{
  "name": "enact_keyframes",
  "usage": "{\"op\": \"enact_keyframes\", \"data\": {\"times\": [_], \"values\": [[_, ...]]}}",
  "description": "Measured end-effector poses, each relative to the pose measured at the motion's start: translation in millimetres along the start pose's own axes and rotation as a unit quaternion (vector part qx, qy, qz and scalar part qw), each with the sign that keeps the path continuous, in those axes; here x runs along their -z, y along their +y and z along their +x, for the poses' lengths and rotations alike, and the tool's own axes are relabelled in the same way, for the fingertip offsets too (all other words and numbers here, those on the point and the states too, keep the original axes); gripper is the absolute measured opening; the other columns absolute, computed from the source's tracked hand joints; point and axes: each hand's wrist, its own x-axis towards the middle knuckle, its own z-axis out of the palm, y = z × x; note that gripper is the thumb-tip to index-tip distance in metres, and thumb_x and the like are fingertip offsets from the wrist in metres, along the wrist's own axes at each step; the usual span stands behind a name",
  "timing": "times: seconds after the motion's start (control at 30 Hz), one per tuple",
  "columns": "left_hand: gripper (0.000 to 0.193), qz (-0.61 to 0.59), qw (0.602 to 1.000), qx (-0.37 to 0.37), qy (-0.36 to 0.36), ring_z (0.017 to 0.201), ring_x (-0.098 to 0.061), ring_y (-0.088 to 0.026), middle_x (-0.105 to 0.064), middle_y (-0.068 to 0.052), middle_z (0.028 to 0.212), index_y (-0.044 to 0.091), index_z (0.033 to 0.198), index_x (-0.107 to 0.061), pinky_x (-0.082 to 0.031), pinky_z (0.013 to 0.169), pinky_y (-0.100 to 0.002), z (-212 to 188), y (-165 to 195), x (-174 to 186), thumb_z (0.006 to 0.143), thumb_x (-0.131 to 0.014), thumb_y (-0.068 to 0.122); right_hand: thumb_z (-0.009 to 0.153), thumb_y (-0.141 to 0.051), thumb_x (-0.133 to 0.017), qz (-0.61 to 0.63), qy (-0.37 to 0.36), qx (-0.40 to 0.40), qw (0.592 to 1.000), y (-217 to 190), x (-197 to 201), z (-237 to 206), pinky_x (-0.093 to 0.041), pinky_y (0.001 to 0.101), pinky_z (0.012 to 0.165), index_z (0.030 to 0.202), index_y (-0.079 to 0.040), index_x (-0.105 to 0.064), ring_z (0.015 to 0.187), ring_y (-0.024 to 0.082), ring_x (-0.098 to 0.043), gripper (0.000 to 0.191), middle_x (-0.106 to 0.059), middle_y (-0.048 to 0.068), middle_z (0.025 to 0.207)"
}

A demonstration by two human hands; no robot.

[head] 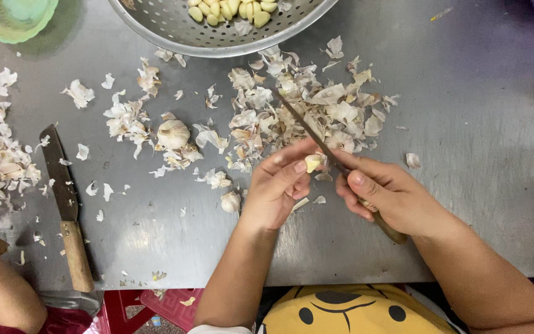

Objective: The person peels garlic cloves one at a time with a small knife, cutting and stripping the papery skins off each clove by hand and dropping the peeled cloves into a metal colander at the top of the stainless steel table.

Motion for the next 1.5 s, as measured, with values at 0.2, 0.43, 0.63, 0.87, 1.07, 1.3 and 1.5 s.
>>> {"op": "enact_keyframes", "data": {"times": [0.2, 0.43, 0.63, 0.87, 1.07, 1.3, 1.5], "values": [[0.035, 0.235, 0.964, -0.128, 0.003, 0.090, -0.058, -0.003, -0.070, 0.000, 0.118, 0.006, 0.130, -0.064, -0.049, 0.080, -0.019, -1.6, 5.0, -15.9, 0.095, -0.070, 0.003, 0.103, -0.030, -0.047, -0.014, 0.062, -0.027, 0.998, 1.2, -2.3, 2.6, -0.043, 0.0253, 0.053, 0.158, -0.009, -0.042, 0.063, 0.011, -0.049, 0.059, -0.056, 0.004, 0.086], [0.032, 0.275, 0.945, -0.173, 0.047, 0.074, -0.052, -0.002, -0.072, -0.002, 0.105, 0.002, 0.127, -0.071, -0.041, 0.063, -0.017, 0.3, -10.6, -7.2, 0.096, -0.077, 0.003, 0.105, -0.031, -0.046, -0.043, 0.051, 0.001, 0.998, -2.5, -2.6, 3.8, -0.043, 0.0254, 0.053, 0.159, -0.010, -0.042, 0.062, 0.011, -0.048, 0.059, -0.056, 0.003, 0.083], [0.037, 0.089, 0.990, -0.099, 0.041, 0.062, -0.048, -0.004, -0.074, -0.009, 0.105, 0.008, 0.134, -0.063, -0.036, 0.052, -0.018, 2.7, 1.7, -0.3, 0.098, -0.070, 0.007, 0.104, -0.032, -0.048, -0.110, 0.136, 0.002, 0.985, -7.3, 0.5, 6.7, -0.043, 0.0258, 0.055, 0.162, -0.013, -0.040, 0.062, 0.011, -0.048, 0.061, -0.056, 0.005, 0.082], [0.031, 0.081, 0.995, -0.053, 0.004, 0.063, -0.047, -0.007, -0.073, -0.010, 0.116, 0.000, 0.133, -0.063, -0.034, 0.054, -0.021, 2.4, 4.4, -1.2, 0.104, -0.065, 0.011, 0.108, -0.028, -0.047, -0.109, 0.098, 0.070, 0.987, -5.8, 2.3, 9.1, -0.045, 0.0243, 0.055, 0.167, -0.014, -0.026, 0.062, 0.010, -0.049, 0.064, -0.057, 0.006, 0.088], [0.035, 0.089, 0.995, -0.034, -0.016, 0.067, -0.043, -0.007, -0.066, -0.002, 0.107, -0.001, 0.140, -0.062, -0.033, 0.055, -0.023, -0.8, 2.2, 1.5, 0.107, -0.063, 0.013, 0.106, -0.028, -0.046, -0.127, 0.107, 0.048, 0.985, -4.3, -0.8, 9.5, -0.044, 0.0232, 0.055, 0.162, -0.010, -0.036, 0.064, 0.009, -0.049, 0.060, -0.059, 0.005, 0.091], [0.038, 0.105, 0.993, -0.040, -0.034, 0.070, -0.041, -0.007, -0.061, 0.000, 0.105, 0.001, 0.149, -0.060, -0.031, 0.057, -0.023, 1.6, -1.3, -0.1, 0.111, -0.060, 0.011, 0.104, -0.026, -0.050, -0.069, 0.016, 0.054, 0.996, -8.8, -10.2, 4.9, -0.045, 0.0226, 0.054, 0.167, -0.022, -0.017, 0.061, 0.009, -0.048, 0.072, -0.060, 0.005, 0.088], [0.044, 0.243, 0.963, -0.108, -0.049, 0.119, -0.058, -0.005, -0.058, 0.005, 0.141, 0.007, 0.145, -0.053, -0.049, 0.102, -0.021, -1.4, -6.5, -6.7, 0.102, -0.062, 0.010, 0.105, -0.023, -0.051, -0.025, -0.020, 0.033, 0.999, -0.1, -17.9, 7.8, -0.042, 0.0230, 0.054, 0.167, -0.019, -0.023, 0.064, 0.008, -0.045, 0.068, -0.051, 0.001, 0.081]]}}
